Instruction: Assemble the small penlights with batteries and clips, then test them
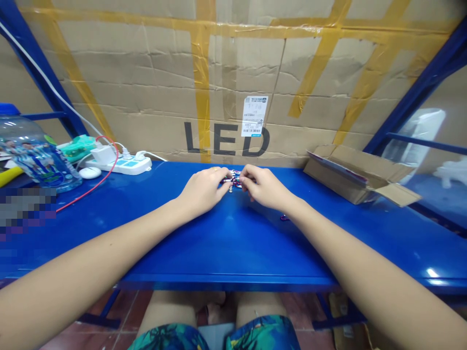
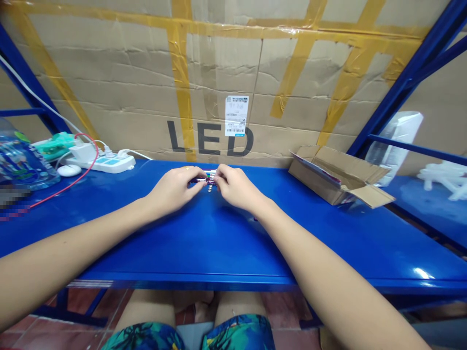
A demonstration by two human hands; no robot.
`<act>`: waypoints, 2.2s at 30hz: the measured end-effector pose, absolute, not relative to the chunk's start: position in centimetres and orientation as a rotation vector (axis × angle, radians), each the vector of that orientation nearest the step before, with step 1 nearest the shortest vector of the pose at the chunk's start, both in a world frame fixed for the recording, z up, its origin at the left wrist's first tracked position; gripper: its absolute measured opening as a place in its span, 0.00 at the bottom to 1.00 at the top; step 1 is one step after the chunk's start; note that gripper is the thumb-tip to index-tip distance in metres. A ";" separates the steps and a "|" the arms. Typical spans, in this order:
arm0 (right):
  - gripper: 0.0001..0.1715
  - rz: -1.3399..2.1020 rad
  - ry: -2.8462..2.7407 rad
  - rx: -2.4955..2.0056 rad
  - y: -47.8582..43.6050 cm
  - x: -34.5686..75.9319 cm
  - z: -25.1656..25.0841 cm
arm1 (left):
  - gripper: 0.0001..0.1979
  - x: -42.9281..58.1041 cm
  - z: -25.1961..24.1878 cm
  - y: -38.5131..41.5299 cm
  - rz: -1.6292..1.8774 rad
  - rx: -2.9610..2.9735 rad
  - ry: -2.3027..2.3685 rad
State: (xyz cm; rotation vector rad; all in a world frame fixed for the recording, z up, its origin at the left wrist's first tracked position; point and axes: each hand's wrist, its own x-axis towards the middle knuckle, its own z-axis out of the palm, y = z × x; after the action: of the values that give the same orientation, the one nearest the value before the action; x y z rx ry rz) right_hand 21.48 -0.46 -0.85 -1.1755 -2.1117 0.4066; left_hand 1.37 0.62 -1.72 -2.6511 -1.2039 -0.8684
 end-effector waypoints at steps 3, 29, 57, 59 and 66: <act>0.08 0.625 -2.018 -1.161 -0.1 21.7 -1.0 | 0.09 1.1 -1.4 0.8 -0.951 -2.706 -1.223; 0.09 1.395 -1.947 -0.847 -0.1 21.4 -1.6 | 0.06 0.3 -0.3 0.4 -1.027 -3.131 -0.993; 0.09 1.270 -1.941 -0.967 -0.9 20.4 -1.4 | 0.37 1.4 -0.9 1.3 -2.845 -3.378 -1.457; 0.09 1.273 -1.943 -0.976 -0.9 20.5 -1.4 | 0.36 1.3 -1.0 1.3 -2.822 -3.391 -1.467; 0.12 1.297 -2.009 -0.930 -0.8 20.7 -1.4 | 0.36 1.2 -1.2 1.4 -2.758 -3.472 -1.413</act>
State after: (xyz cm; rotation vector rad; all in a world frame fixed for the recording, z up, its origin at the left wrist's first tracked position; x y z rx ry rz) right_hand 20.69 -0.80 -1.38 -0.9302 -2.0092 1.2969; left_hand 1.18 1.38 -1.19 -3.4720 -1.4129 -2.7579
